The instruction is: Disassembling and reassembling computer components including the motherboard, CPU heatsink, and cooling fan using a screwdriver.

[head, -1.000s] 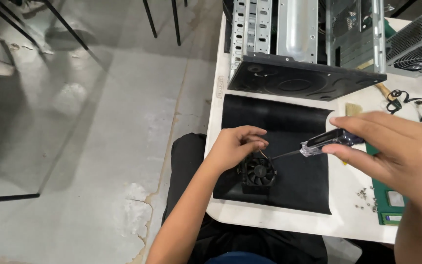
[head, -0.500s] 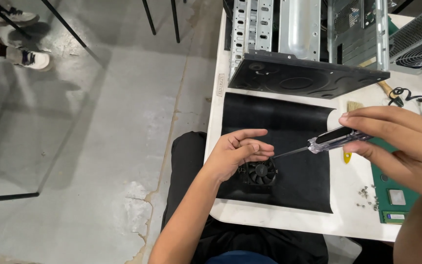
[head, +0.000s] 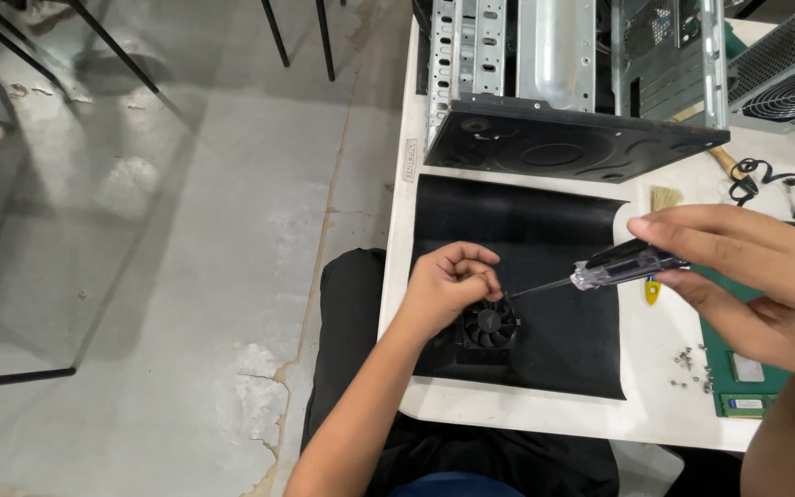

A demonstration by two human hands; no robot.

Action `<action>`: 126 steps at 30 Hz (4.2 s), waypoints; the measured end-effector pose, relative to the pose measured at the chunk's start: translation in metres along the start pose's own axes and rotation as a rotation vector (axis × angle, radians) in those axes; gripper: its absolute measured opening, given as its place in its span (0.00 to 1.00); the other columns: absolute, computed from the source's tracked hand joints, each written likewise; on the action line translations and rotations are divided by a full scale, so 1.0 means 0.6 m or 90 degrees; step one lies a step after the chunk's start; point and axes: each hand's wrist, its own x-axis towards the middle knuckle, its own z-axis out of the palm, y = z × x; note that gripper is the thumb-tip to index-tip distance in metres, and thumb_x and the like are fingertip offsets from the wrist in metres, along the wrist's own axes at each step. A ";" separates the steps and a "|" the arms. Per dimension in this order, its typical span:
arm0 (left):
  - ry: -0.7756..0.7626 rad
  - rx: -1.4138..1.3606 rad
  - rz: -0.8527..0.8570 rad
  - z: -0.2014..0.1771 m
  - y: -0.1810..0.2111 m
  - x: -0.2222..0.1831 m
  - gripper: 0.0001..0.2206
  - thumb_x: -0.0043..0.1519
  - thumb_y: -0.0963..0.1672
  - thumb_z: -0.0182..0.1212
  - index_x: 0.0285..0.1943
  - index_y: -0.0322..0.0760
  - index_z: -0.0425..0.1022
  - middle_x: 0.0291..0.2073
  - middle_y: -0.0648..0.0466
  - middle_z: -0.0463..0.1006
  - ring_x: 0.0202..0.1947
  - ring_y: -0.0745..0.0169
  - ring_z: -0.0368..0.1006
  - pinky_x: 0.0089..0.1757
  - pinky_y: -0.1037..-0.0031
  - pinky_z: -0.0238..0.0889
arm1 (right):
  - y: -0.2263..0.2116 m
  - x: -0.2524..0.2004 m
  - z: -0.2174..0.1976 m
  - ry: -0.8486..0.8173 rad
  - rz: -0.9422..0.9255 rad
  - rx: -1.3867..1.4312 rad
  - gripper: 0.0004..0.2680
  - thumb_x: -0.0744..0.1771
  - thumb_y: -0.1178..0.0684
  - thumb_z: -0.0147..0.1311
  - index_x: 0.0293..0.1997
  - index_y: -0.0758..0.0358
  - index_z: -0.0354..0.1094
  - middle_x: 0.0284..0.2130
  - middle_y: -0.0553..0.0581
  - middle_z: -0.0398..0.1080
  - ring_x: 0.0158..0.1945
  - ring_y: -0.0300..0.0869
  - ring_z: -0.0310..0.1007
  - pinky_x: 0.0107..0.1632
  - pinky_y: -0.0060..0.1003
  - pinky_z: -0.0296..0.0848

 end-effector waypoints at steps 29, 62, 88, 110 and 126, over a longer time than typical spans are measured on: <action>-0.084 0.324 0.275 0.033 -0.054 0.013 0.03 0.47 0.38 0.60 0.27 0.35 0.73 0.25 0.54 0.74 0.27 0.69 0.68 0.33 0.84 0.63 | -0.018 0.006 0.009 0.178 -0.016 0.028 0.10 0.57 0.58 0.55 0.38 0.64 0.65 0.35 0.55 0.68 0.36 0.37 0.70 0.39 0.25 0.69; -0.124 0.378 0.304 0.031 -0.056 0.016 0.03 0.51 0.37 0.53 0.31 0.35 0.70 0.29 0.55 0.73 0.34 0.64 0.68 0.40 0.78 0.61 | -0.011 0.015 0.043 0.179 -0.003 0.087 0.12 0.58 0.64 0.48 0.44 0.63 0.59 0.43 0.58 0.62 0.44 0.44 0.65 0.46 0.32 0.67; -0.185 0.193 0.263 0.011 -0.054 0.009 0.16 0.46 0.53 0.57 0.34 0.41 0.70 0.30 0.58 0.71 0.33 0.69 0.66 0.38 0.81 0.57 | -0.034 -0.014 0.082 0.142 0.048 0.194 0.15 0.59 0.59 0.50 0.48 0.60 0.54 0.35 0.52 0.68 0.37 0.38 0.70 0.41 0.26 0.69; -0.279 0.131 0.261 -0.005 -0.054 0.009 0.12 0.38 0.49 0.65 0.24 0.44 0.68 0.23 0.61 0.69 0.29 0.71 0.65 0.37 0.83 0.59 | -0.072 -0.041 0.164 0.394 0.231 -0.349 0.23 0.54 0.31 0.61 0.33 0.63 0.67 0.24 0.52 0.69 0.24 0.38 0.67 0.25 0.27 0.61; -0.448 0.070 0.236 -0.020 -0.052 0.020 0.04 0.46 0.43 0.61 0.27 0.42 0.72 0.24 0.59 0.73 0.36 0.64 0.69 0.43 0.77 0.63 | -0.075 -0.003 0.041 0.129 0.005 0.162 0.13 0.55 0.61 0.52 0.40 0.71 0.60 0.35 0.65 0.66 0.34 0.44 0.71 0.37 0.27 0.73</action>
